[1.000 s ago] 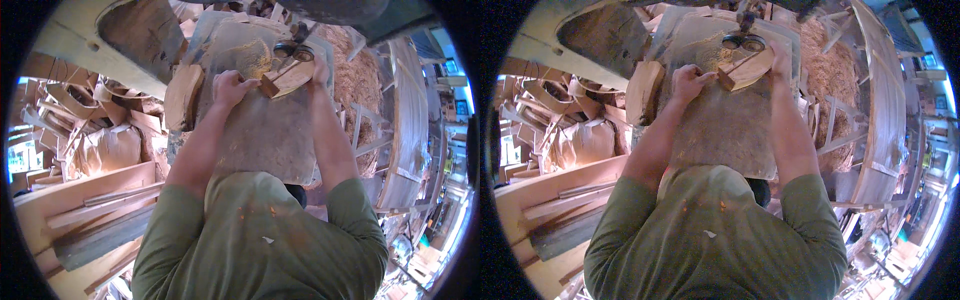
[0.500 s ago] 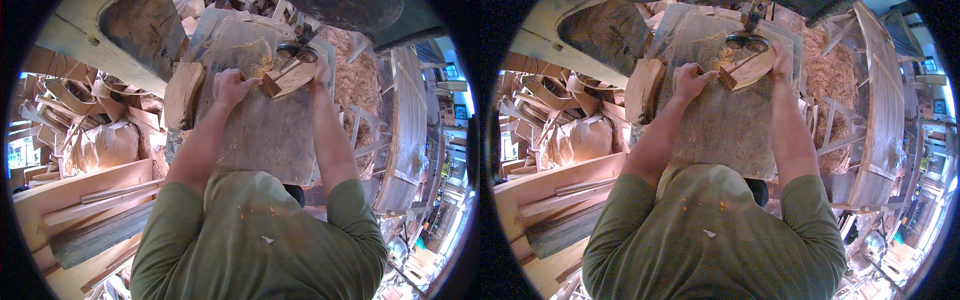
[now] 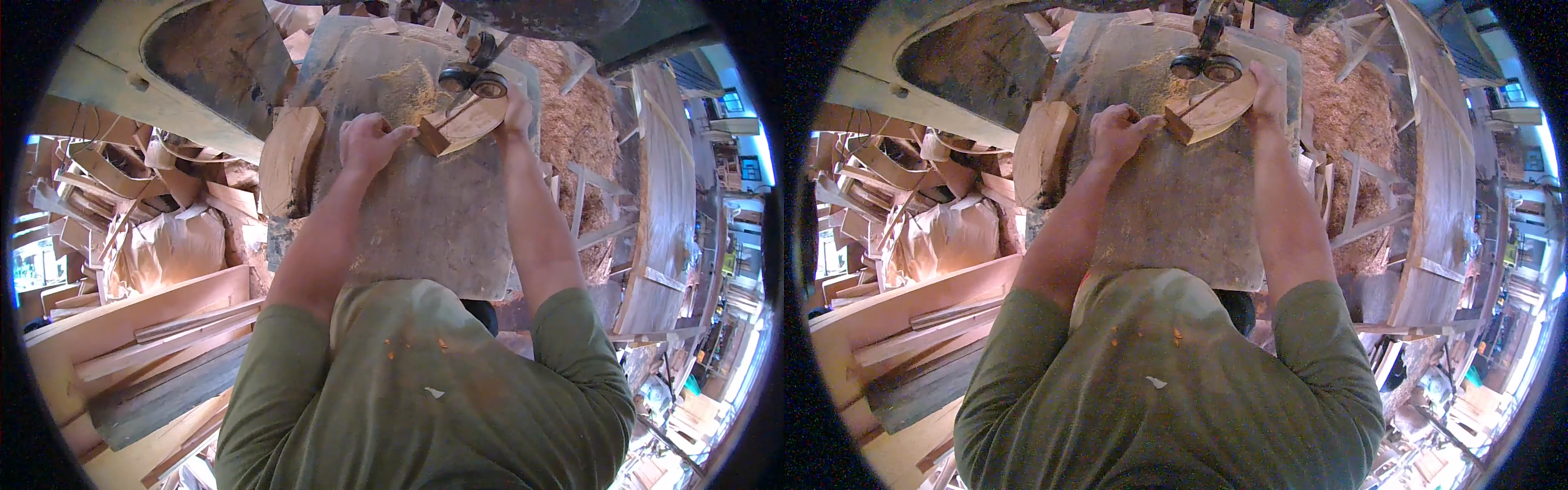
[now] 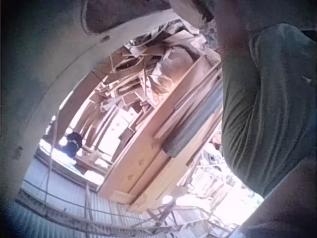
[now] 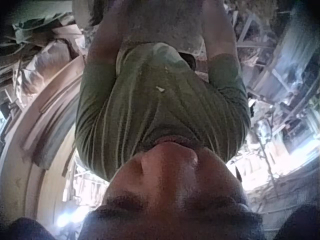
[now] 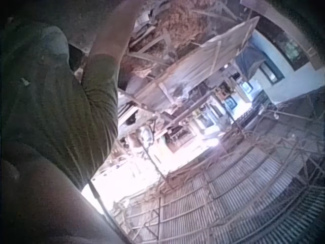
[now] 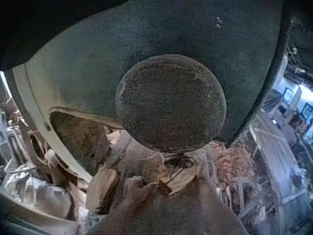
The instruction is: The person feeds a piece of wood into a band saw by hand, guiding it along a marked path to cut a curved shape. The person holds the wood with both hands to move it steadily against the blade while surrounded by wood shavings and scraps.
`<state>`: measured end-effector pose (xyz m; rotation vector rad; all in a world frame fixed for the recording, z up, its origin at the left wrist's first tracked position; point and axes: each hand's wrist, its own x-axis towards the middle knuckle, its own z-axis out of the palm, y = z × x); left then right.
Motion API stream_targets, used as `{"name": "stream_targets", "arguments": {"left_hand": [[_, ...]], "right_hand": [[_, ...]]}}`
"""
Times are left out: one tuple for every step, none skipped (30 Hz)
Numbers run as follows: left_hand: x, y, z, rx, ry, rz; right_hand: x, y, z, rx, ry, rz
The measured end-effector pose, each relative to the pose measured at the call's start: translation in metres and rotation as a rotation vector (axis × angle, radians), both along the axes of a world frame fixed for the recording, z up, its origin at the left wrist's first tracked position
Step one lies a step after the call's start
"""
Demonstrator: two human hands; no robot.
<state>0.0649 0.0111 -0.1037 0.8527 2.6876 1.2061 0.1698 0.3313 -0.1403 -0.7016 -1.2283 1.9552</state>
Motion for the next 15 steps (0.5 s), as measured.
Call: {"name": "stream_targets", "arguments": {"left_hand": [[-0.001, -0.003, -0.001, -0.004, 0.001, 0.01], [-0.003, -0.006, -0.001, 0.002, -0.024, 0.009], [-0.003, -0.006, -0.001, 0.011, -0.051, -0.004], [-0.003, -0.005, -0.001, 0.012, -0.052, -0.007], [-0.002, -0.003, -0.001, 0.036, 0.013, -0.014], [-0.002, -0.003, -0.001, 0.06, 0.079, -0.019], [-0.001, -0.002, -0.001, 0.061, 0.079, -0.02], [-0.001, -0.002, -0.002, 0.061, 0.1, -0.007], [0.0, -0.003, -0.002, 0.061, 0.122, 0.009], [-0.001, -0.003, -0.002, 0.061, 0.122, 0.01], [-0.001, -0.004, -0.002, 0.042, 0.067, 0.015], [-0.001, -0.003, -0.002, 0.025, 0.012, 0.015], [-0.001, -0.002, -0.001, 0.026, 0.012, 0.011], [0.0, -0.001, 0.0, 0.017, 0.015, 0.012], [-0.001, -0.002, -0.002, 0.006, 0.019, 0.02]], "right_hand": [[-0.005, -0.01, 0.008, 0.016, -0.004, 0.023], [-0.008, -0.022, 0.014, -0.069, 0.007, -0.023], [-0.006, -0.028, 0.021, -0.15, 0.016, -0.081], [-0.005, -0.023, 0.017, -0.149, 0.015, -0.084], [-0.005, -0.021, 0.017, -0.11, 0.009, -0.097], [-0.005, -0.02, 0.019, -0.071, 0.004, -0.109], [-0.005, -0.021, 0.019, -0.07, 0.004, -0.11], [-0.006, -0.022, 0.019, -0.081, 0.022, -0.109], [-0.006, -0.024, 0.021, -0.093, 0.039, -0.106], [-0.006, -0.025, 0.022, -0.094, 0.039, -0.105], [-0.006, -0.027, 0.024, -0.093, 0.029, -0.085], [-0.004, -0.024, 0.022, -0.091, 0.02, -0.07], [-0.003, -0.02, 0.02, -0.089, 0.02, -0.073], [-0.003, -0.016, 0.018, -0.057, 0.006, -0.065], [-0.005, -0.018, 0.019, -0.028, -0.008, -0.05]]}}
